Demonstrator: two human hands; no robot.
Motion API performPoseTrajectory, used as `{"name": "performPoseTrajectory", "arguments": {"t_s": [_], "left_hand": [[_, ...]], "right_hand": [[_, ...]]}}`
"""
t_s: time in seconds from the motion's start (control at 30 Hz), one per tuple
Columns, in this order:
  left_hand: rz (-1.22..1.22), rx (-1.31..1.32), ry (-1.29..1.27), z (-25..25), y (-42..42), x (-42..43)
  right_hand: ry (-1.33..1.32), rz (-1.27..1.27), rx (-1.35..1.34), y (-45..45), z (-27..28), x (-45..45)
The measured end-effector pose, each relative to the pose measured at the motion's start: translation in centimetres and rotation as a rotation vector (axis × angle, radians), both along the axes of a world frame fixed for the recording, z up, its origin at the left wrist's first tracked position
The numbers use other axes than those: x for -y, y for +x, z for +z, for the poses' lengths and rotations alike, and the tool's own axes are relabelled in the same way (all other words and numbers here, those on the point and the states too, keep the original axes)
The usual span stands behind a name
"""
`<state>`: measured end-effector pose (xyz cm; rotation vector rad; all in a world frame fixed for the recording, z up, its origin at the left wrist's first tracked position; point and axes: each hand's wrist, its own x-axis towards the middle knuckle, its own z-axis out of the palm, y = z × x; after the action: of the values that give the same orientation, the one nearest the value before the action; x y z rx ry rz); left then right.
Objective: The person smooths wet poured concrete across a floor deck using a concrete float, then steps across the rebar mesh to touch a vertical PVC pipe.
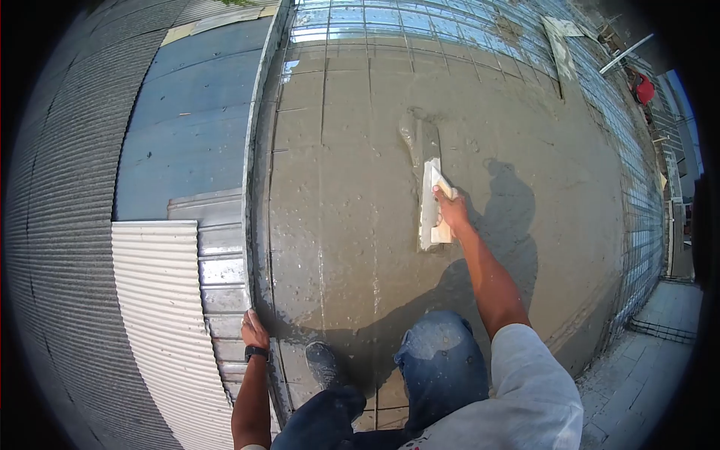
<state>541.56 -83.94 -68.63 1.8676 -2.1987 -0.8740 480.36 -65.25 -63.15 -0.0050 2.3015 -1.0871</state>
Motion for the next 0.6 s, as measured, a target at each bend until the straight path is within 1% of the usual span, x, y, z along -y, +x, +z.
{"name": "performPoseTrajectory", "arguments": {"t_s": [0.07,0.1,0.17,0.23,0.27,0.3,0.37,0.47,0.5,0.6], "left_hand": [[0.016,-0.051,0.027,0.7,-1.4,0.3],[0.068,-0.027,0.134,1.1,-1.7,0.4],[0.037,0.008,0.075,1.0,-1.6,0.3],[0.029,0.015,0.022,0.9,-1.4,0.2],[0.03,0.005,0.002,0.8,-1.4,0.1],[0.033,-0.006,-0.021,0.7,-1.6,0.1],[0.054,-0.015,0.033,1.6,-2.2,0.1],[0.118,-0.001,0.107,3.7,-3.5,0.2],[0.139,0.004,0.127,4.1,-3.5,0.3],[0.126,-0.115,0.035,3.7,-4.1,0.8]], "right_hand": [[0.073,0.038,-0.203,1.2,-2.0,0.5],[0.094,0.069,-0.203,1.3,-2.0,0.8],[0.125,0.16,-0.181,3.1,-2.4,2.6],[0.212,0.295,-0.203,6.6,-2.2,5.4],[0.237,0.34,-0.276,8.2,-2.0,6.8],[0.189,0.355,-0.263,9.0,-1.9,8.1],[0.097,0.397,-0.218,11.1,-1.9,10.1],[0.176,0.572,-0.173,14.1,-0.2,12.6],[0.173,0.58,-0.171,15.1,-0.2,13.1],[0.194,0.573,-0.227,16.0,0.1,12.9]]}}
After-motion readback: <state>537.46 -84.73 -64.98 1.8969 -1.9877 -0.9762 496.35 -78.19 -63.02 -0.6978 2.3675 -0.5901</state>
